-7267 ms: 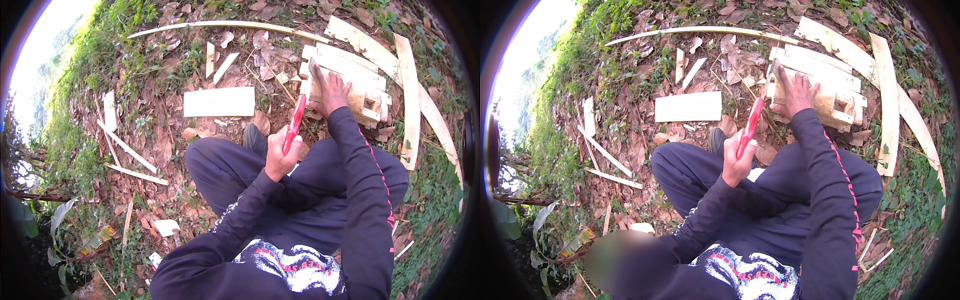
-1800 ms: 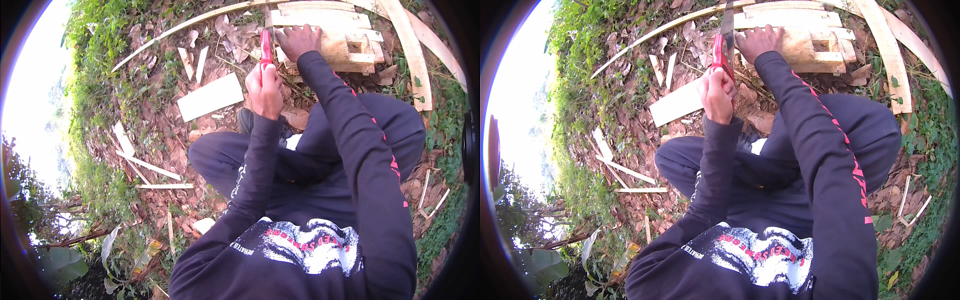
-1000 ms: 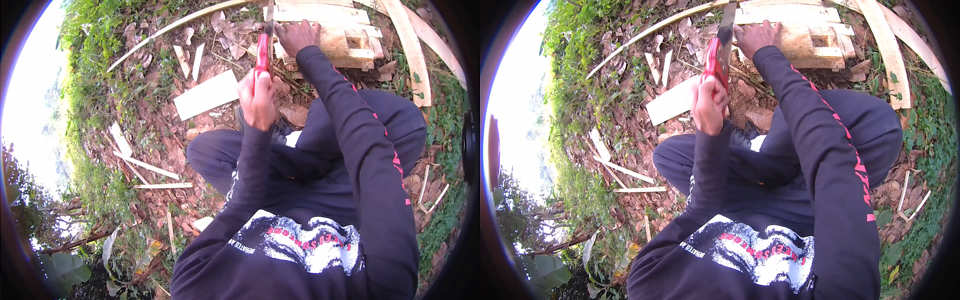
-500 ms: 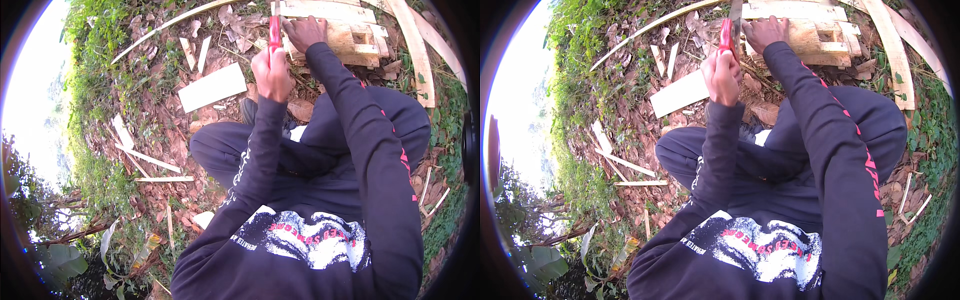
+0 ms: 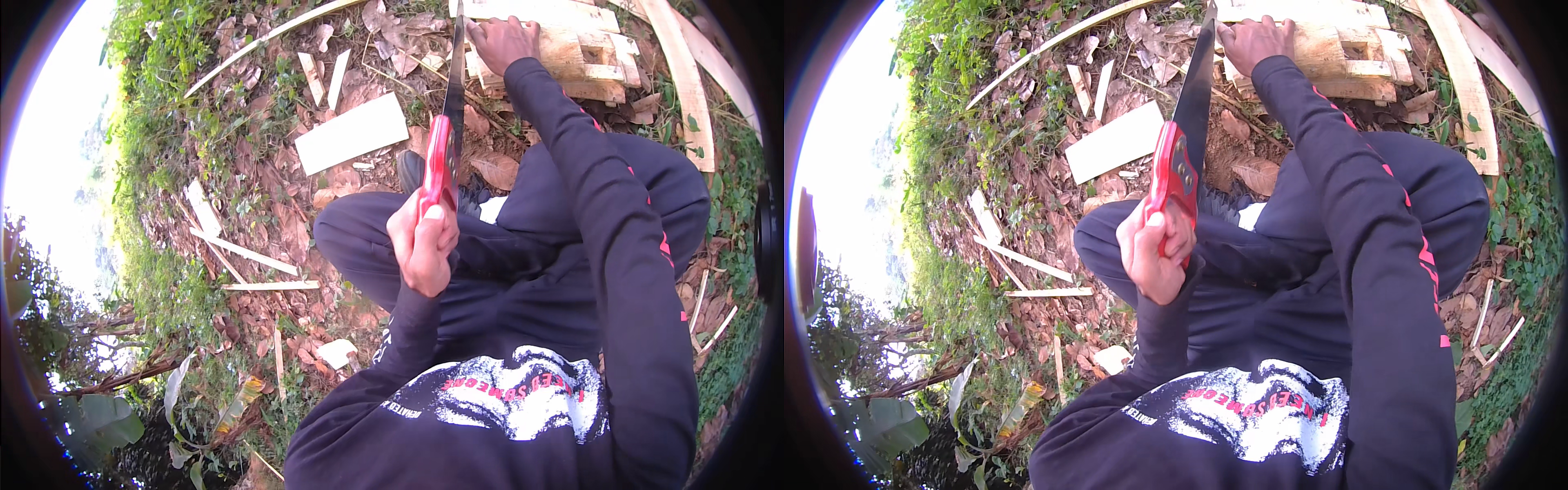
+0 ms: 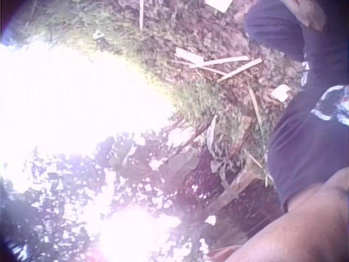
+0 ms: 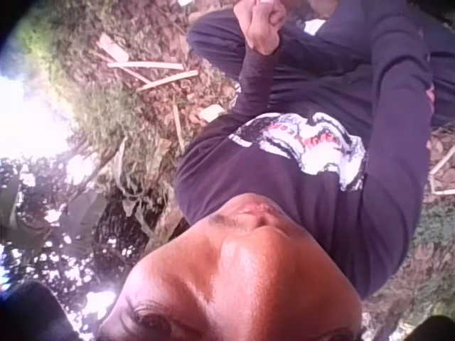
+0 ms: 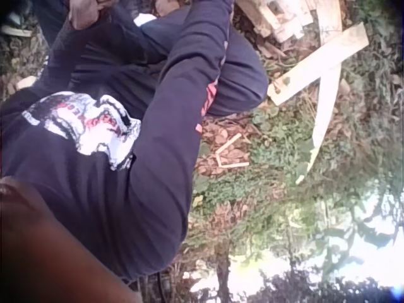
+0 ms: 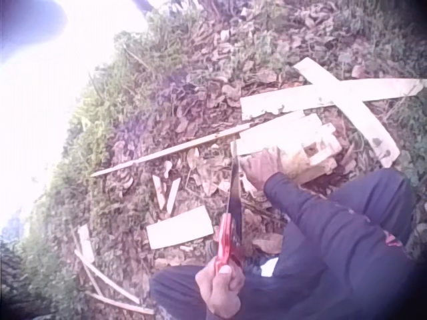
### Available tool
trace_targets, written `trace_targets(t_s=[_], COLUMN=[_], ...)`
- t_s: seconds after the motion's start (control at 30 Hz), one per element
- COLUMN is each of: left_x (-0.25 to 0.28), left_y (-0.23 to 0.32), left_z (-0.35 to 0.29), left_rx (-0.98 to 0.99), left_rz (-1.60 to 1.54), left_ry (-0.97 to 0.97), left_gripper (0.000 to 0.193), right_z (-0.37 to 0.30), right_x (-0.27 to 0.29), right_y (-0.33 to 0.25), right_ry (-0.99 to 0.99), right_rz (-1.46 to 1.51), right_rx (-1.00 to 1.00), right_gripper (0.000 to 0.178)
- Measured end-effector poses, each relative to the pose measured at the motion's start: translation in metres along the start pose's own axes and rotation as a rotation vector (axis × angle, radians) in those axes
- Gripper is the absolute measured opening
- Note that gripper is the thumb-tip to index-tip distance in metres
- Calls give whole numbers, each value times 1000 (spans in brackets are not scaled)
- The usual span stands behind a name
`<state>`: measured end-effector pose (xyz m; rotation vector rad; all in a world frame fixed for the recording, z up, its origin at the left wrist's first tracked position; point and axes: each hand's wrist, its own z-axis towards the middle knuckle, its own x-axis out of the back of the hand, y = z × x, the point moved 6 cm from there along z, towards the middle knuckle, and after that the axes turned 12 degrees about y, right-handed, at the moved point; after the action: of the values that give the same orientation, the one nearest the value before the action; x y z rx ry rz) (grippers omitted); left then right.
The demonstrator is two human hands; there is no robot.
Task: The person sits on the ground and uses a red hand saw to cut a piece of light-colored wood into smaller sections. The person repeatedly positions the wood, saws through it, and places the cut pieces aside on the ground.
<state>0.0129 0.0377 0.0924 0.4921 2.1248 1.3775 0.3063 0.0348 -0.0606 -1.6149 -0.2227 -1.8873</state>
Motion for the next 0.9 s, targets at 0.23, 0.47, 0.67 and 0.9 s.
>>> trace_targets(t_s=[0.23, 0.47, 0.67, 0.9], left_x=[-68, -6, 0, -56], left_y=[-29, -8, -7, -31], left_z=[152, 16, 10, 151], left_rx=[-218, 26, -31, -267], left_rz=[247, 41, 35, 256], left_ry=[50, 49, 21, 77], left_gripper=[24, 15, 20, 28], right_z=[4, 10, 3, 8], right_x=[1, -12, -7, -6], right_y=[-11, 3, 4, -7], right_ry=[-16, -65, 114, 35], right_rz=[15, -71, -6, -29], right_rx=[-13, -46, 77, 46], right_gripper=[55, 54, 48, 47])
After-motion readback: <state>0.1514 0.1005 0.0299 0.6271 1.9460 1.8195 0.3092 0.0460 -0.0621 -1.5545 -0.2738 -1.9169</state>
